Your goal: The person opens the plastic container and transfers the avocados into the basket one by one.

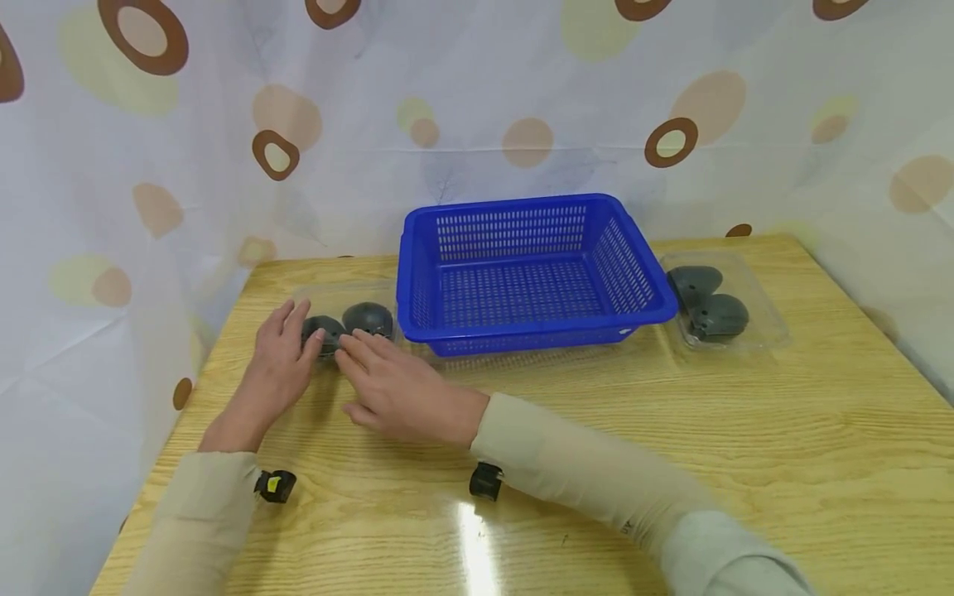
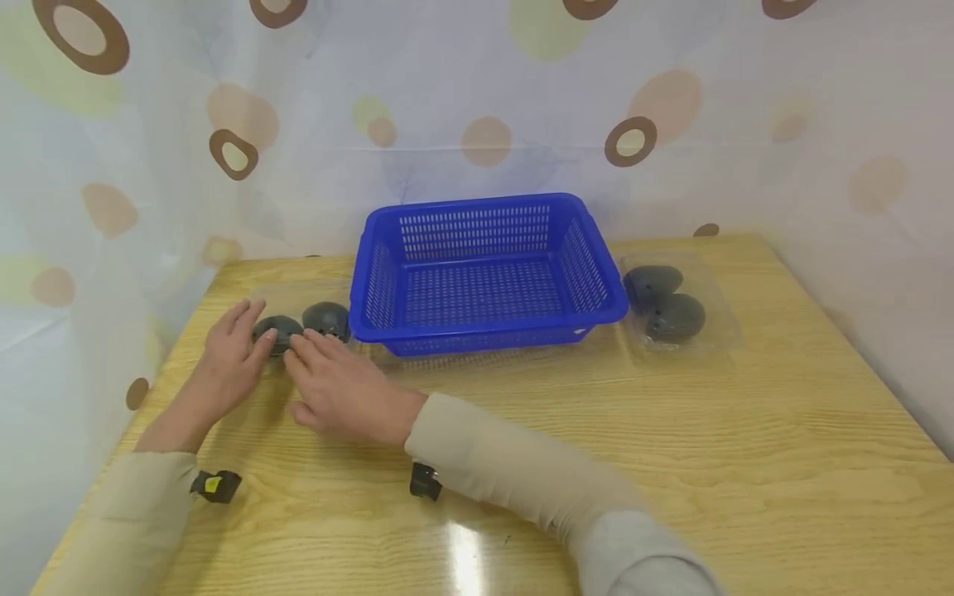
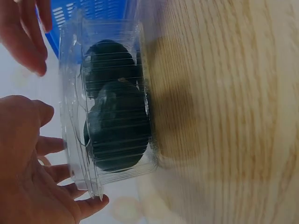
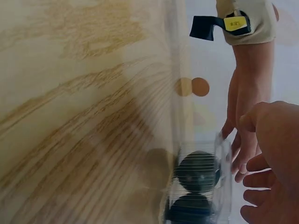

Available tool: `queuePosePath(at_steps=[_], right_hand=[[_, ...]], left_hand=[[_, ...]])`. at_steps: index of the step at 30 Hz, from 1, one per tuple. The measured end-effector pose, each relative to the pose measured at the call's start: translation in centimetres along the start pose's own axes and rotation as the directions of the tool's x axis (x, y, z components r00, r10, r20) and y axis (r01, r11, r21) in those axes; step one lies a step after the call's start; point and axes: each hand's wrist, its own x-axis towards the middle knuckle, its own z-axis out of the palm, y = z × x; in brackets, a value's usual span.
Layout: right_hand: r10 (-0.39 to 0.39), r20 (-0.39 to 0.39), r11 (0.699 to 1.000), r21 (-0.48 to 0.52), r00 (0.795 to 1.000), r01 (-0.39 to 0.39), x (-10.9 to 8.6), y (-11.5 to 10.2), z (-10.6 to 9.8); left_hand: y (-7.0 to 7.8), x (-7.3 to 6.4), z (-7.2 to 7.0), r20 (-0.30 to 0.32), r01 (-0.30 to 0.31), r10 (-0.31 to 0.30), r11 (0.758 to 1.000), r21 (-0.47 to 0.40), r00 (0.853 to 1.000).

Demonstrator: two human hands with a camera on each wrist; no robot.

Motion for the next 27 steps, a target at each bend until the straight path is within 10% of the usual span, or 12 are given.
queuePosePath(at_steps=[10,27], right_hand=[[0.167,0.058,0.983,0.069,0.984,-0.171,1.0,0.5,2.3],[0.129,-0.018,0.974,0.189,0.992,-0.123,-0.6,1.2,3.3]], left_hand=[[0.2,0.3,0.4,0.005,0.05,-0.05,0.997,0.051,0.999],[1.1,-0.9,0.1,0.018,0.076,-0.077,0.996,0.056,0.997]])
